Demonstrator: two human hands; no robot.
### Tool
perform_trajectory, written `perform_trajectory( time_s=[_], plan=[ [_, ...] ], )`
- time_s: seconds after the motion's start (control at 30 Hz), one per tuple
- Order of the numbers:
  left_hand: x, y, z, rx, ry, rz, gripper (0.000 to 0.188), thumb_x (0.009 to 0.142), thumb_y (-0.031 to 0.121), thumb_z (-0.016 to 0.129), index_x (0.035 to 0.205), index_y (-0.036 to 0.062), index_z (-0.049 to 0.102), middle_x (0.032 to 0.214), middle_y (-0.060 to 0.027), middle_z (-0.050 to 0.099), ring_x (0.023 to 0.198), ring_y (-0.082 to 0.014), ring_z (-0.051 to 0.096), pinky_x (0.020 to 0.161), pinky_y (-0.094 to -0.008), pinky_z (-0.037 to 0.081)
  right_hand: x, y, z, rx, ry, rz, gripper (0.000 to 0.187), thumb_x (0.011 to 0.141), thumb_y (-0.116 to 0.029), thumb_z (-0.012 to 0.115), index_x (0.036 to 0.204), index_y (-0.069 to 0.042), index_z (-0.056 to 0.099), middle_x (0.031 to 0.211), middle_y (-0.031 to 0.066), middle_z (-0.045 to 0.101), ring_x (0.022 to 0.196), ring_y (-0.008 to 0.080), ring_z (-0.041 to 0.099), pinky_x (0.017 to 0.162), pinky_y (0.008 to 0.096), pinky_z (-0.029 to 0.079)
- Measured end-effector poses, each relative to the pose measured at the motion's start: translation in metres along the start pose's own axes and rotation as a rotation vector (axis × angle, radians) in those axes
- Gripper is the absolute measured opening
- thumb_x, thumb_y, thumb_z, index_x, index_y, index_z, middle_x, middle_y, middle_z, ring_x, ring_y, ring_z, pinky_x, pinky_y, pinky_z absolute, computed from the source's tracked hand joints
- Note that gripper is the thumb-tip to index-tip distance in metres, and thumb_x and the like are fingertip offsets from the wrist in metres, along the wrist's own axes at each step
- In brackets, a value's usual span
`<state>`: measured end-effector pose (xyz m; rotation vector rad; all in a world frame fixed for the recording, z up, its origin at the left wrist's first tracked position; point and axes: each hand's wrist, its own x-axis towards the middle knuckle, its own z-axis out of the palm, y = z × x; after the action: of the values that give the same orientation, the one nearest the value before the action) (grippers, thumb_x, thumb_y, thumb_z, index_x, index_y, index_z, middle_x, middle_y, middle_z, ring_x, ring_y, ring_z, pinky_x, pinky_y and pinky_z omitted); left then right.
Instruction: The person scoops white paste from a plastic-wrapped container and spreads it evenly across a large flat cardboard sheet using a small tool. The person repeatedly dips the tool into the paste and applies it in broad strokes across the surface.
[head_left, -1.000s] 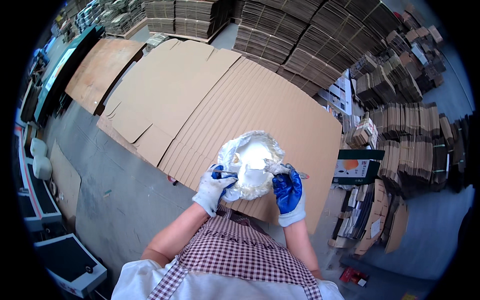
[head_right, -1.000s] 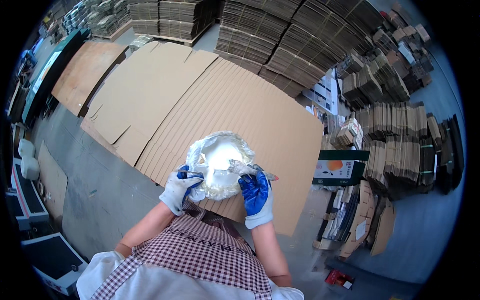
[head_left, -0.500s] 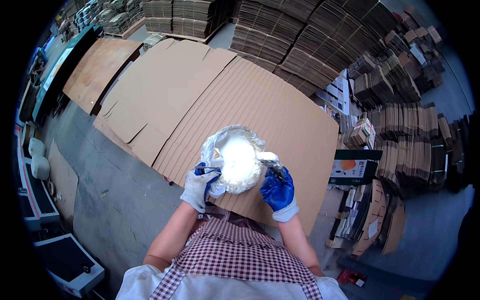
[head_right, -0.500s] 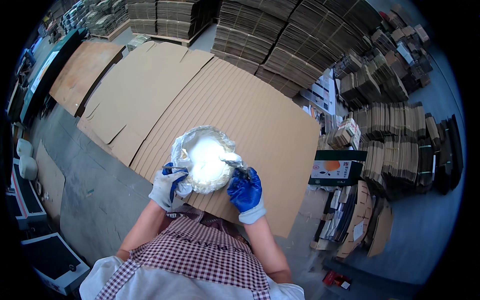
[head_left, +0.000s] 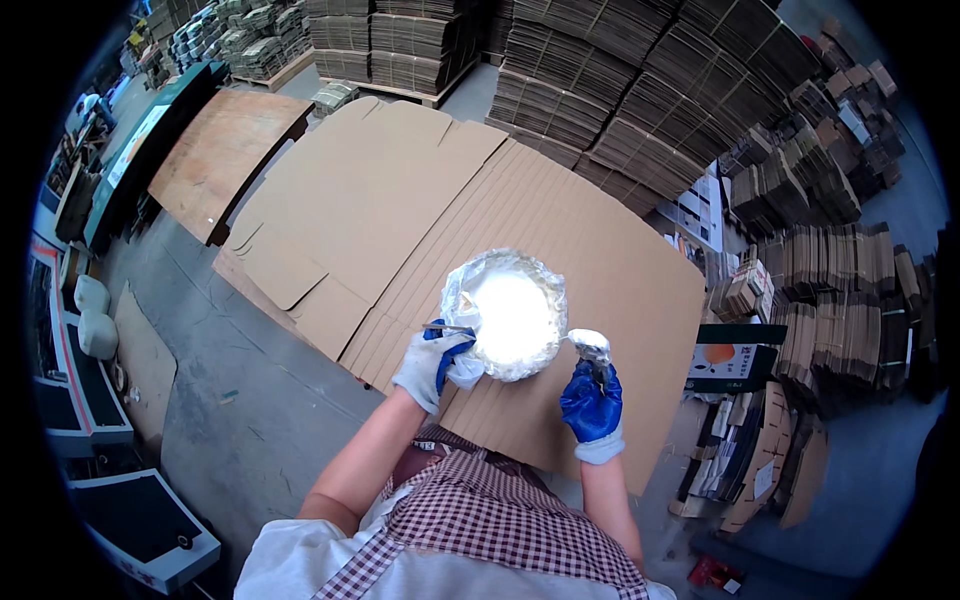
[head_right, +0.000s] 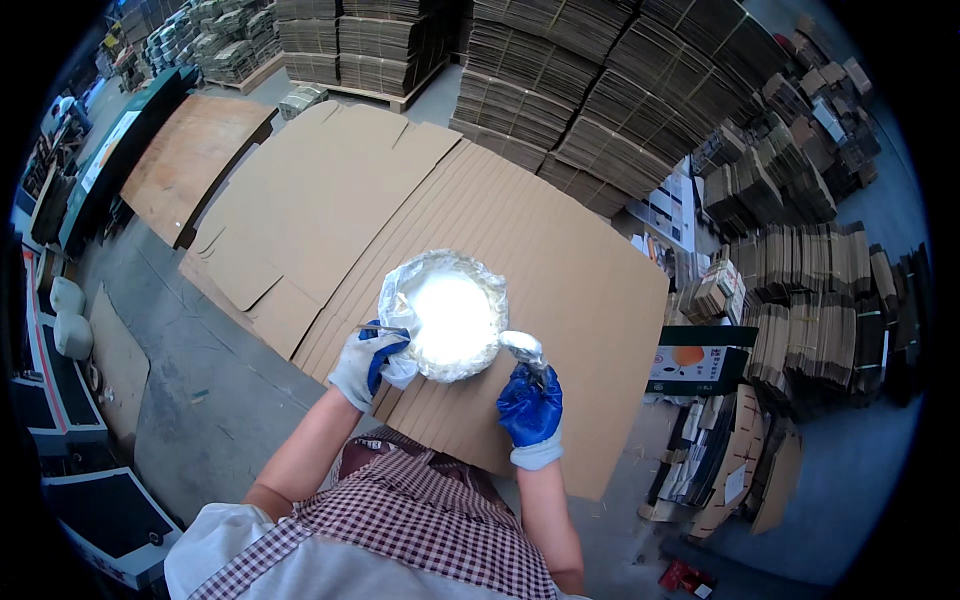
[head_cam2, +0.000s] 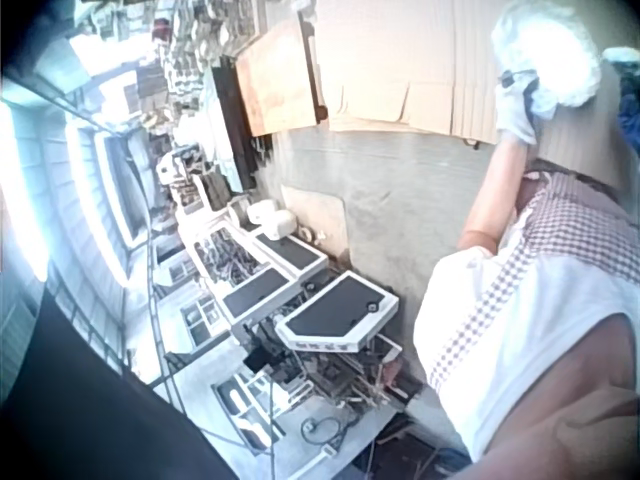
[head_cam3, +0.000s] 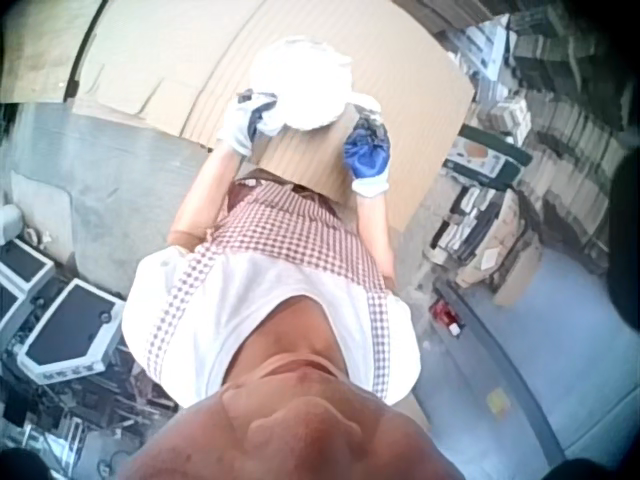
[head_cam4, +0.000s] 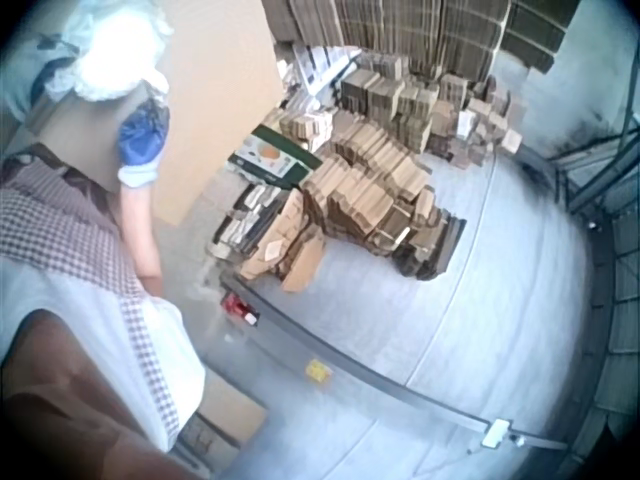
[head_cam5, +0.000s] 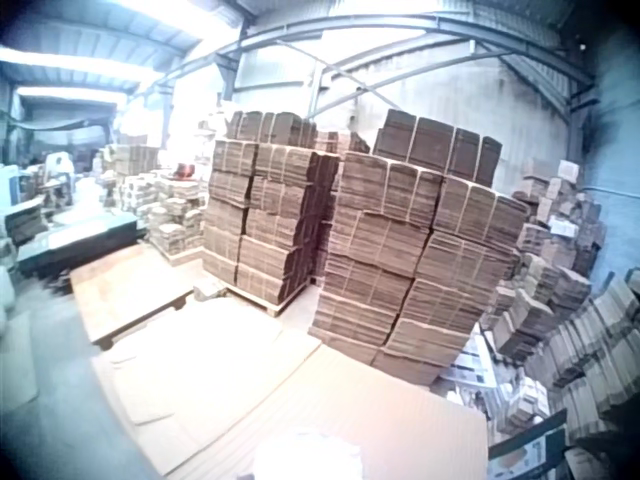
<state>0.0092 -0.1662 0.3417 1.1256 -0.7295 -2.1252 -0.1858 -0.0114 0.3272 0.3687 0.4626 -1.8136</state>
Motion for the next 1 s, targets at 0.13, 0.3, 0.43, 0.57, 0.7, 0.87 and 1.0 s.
perform_trajectory(
  time_s=[0.13, 0.3, 0.43, 0.57, 0.7, 0.87, 1.0],
  plan=[
    [0.019, 0.024, -0.019, -0.11, -0.02, 0.04, 0.021, 0.074, 0.002, 0.055, 0.094, -0.0033, 0.054, 0.083, -0.0105, 0.058, 0.072, -0.018, 0.059, 0.062, -0.027, 0.05, 0.008, -0.005, -0.004, 0.096, -0.103, -0.014, 0.03, 0.083, -0.021, 0.054, 0.105, -0.002, 0.051, 0.084, 0.003, 0.059, 0.065, 0.0096, 0.054, 0.06, 0.0202, 0.046],
    [0.063, 0.071, -0.056, -0.16, 0.02, 0.195, 0.021, 0.074, 0.001, 0.055, 0.095, -0.0019, 0.055, 0.086, -0.0094, 0.058, 0.076, -0.0178, 0.058, 0.065, -0.0277, 0.049, 0.0, -0.032, -0.012, 0.093, -0.167, -0.114, 0.031, 0.083, -0.022, 0.052, 0.107, -0.002, 0.05, 0.087, 0.0055, 0.06, 0.071, 0.0132, 0.058, 0.064, 0.0245, 0.048],
    [0.125, 0.105, -0.113, -0.115, 0.097, 0.325, 0.02, 0.076, 0.005, 0.055, 0.095, -0.0016, 0.055, 0.083, -0.008, 0.059, 0.071, -0.0185, 0.058, 0.061, -0.0283, 0.05, -0.011, -0.054, -0.032, 0.136, -0.215, -0.152, 0.031, 0.083, -0.021, 0.053, 0.108, -0.002, 0.05, 0.091, 0.0072, 0.061, 0.076, 0.0156, 0.059, 0.066, 0.0266, 0.048],
    [0.169, 0.122, -0.156, -0.1, 0.176, 0.362, 0.023, 0.078, 0.007, 0.055, 0.099, -0.0014, 0.053, 0.084, -0.0095, 0.058, 0.07, -0.0211, 0.059, 0.06, -0.0306, 0.051, -0.023, -0.064, -0.041, 0.124, -0.182, -0.214, 0.029, 0.083, -0.02, 0.053, 0.106, -0.002, 0.051, 0.091, 0.0081, 0.061, 0.075, 0.0154, 0.059, 0.065, 0.0258, 0.048],
    [0.175, 0.114, -0.176, -0.354, 0.121, 0.21, 0.022, 0.08, 0.009, 0.055, 0.099, -0.0014, 0.052, 0.082, -0.0105, 0.059, 0.068, -0.0238, 0.058, 0.059, -0.0334, 0.05, -0.027, -0.057, -0.034, 0.11, 0.063, -0.341, 0.022, 0.081, -0.013, 0.055, 0.1, -0.004, 0.054, 0.084, 0.0079, 0.061, 0.067, 0.013, 0.058, 0.059, 0.0235, 0.049],
    [0.158, 0.101, -0.177, -0.48, -0.069, 0.016, 0.03, 0.081, 0.035, 0.055, 0.092, 0.0078, 0.054, 0.074, -0.0063, 0.056, 0.061, -0.021, 0.055, 0.054, -0.031, 0.047, -0.027, -0.06, -0.041, 0.127, -0.031, -0.29, 0.024, 0.082, -0.013, 0.054, 0.103, -0.002, 0.053, 0.087, 0.01, 0.061, 0.073, 0.0149, 0.06, 0.065, 0.0256, 0.051],
    [0.113, 0.111, -0.131, -0.044, 0.358, 0.099, 0.042, 0.08, 0.05, 0.051, 0.088, 0.0089, 0.056, 0.07, -0.0046, 0.056, 0.053, -0.0185, 0.054, 0.047, -0.0295, 0.046, -0.024, -0.052, -0.027, 0.144, 0.023, -0.315, 0.025, 0.083, -0.017, 0.053, 0.102, -0.001, 0.053, 0.087, 0.0097, 0.06, 0.071, 0.0146, 0.059, 0.063, 0.0246, 0.05]
  ],
)
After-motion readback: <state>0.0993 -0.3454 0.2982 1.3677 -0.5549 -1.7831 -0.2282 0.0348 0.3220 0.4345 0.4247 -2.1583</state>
